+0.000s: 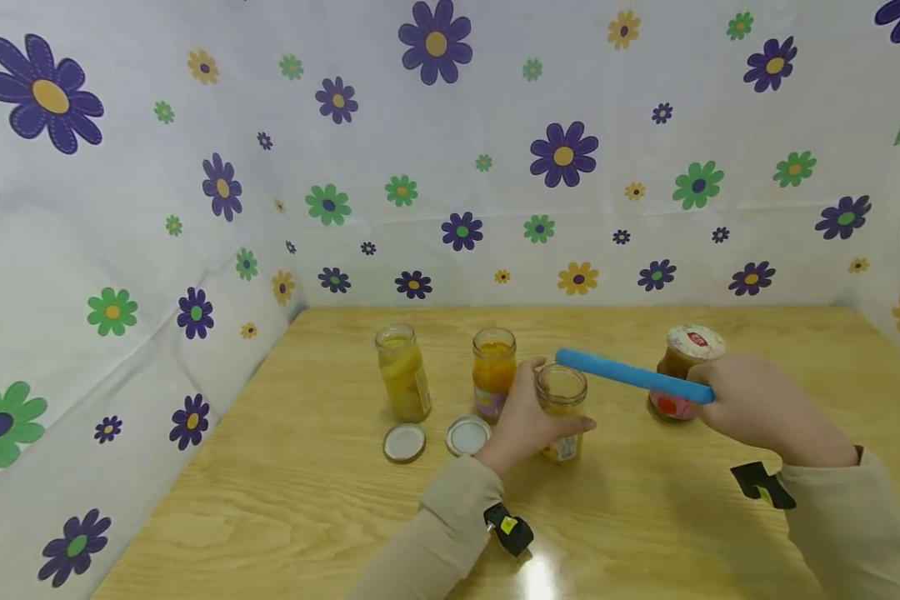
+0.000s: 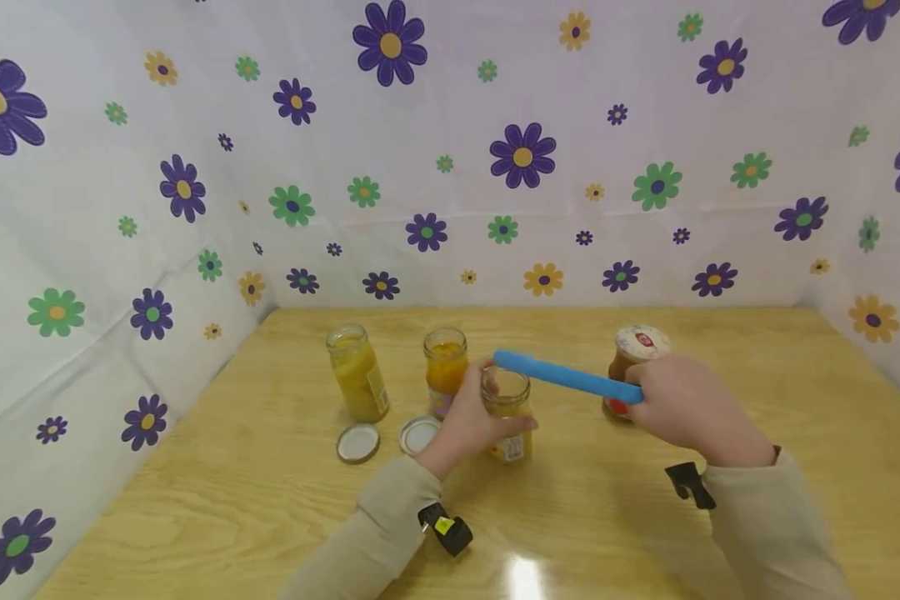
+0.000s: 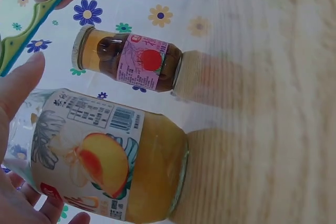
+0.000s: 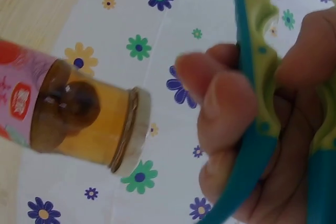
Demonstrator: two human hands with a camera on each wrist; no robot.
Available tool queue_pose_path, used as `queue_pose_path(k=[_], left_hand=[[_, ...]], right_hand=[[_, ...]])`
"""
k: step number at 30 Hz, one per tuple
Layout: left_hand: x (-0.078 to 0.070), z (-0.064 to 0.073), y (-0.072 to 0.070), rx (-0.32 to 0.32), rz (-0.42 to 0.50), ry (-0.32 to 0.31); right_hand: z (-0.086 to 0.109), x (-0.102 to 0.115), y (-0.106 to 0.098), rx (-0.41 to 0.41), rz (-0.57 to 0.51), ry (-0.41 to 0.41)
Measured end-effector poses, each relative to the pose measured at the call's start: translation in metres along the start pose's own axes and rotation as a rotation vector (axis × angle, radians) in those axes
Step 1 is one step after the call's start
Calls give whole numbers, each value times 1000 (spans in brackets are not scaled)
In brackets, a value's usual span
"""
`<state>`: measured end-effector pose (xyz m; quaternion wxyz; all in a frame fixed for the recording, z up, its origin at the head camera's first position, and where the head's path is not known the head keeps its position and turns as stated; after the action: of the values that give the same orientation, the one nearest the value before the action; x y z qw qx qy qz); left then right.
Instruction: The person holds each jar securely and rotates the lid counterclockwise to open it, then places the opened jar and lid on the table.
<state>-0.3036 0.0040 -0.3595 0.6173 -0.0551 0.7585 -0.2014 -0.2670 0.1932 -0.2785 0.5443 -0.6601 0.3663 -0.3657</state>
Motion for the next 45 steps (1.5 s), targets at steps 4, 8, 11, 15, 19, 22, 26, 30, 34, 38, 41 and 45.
queue_pose_path(k=[4,8,11,15,19,22,26,30,34,38,41,45], left_hand=[[-1,0,7,-16,-50,44],[-6,-5,12,-15,-81,108],[-10,-13,12,-17,-118,103],[-18,-26,11,-4,-237,87],[-22,-34,10,44,-271,62],[-22,-40,12,81,-224,29],[-23,-47,16,105,-221,6],[-24,-52,20,112,-249,-20],[-22,-55,22,119,-277,-60],[-20,-56,22,120,-300,-75],[-21,-56,22,120,-307,-73],[-23,-56,23,117,-311,-69]], right_hand=[[13,-8,10,15,-42,-80],[25,-17,27,98,-90,-100],[29,-21,40,151,-108,-107],[25,-21,56,195,-98,-99],[19,-13,68,237,-78,-98],[17,-6,74,267,-74,-112],[17,0,79,303,-113,-103],[16,1,83,321,-144,-74],[14,2,86,326,-134,-31],[12,2,88,304,-124,-20],[12,3,87,269,-104,-35],[10,2,85,224,-92,-35]])
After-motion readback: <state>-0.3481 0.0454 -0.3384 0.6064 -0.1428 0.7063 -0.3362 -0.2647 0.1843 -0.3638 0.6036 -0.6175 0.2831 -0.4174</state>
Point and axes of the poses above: each hand's wrist, its own z-axis away from the middle knuckle, its own y-axis out of the palm, x = y × z, the point moved 8 cm from there along -z, towards the middle knuckle, and after that the axes turned 5 degrees about z, right-handed, at the moved point
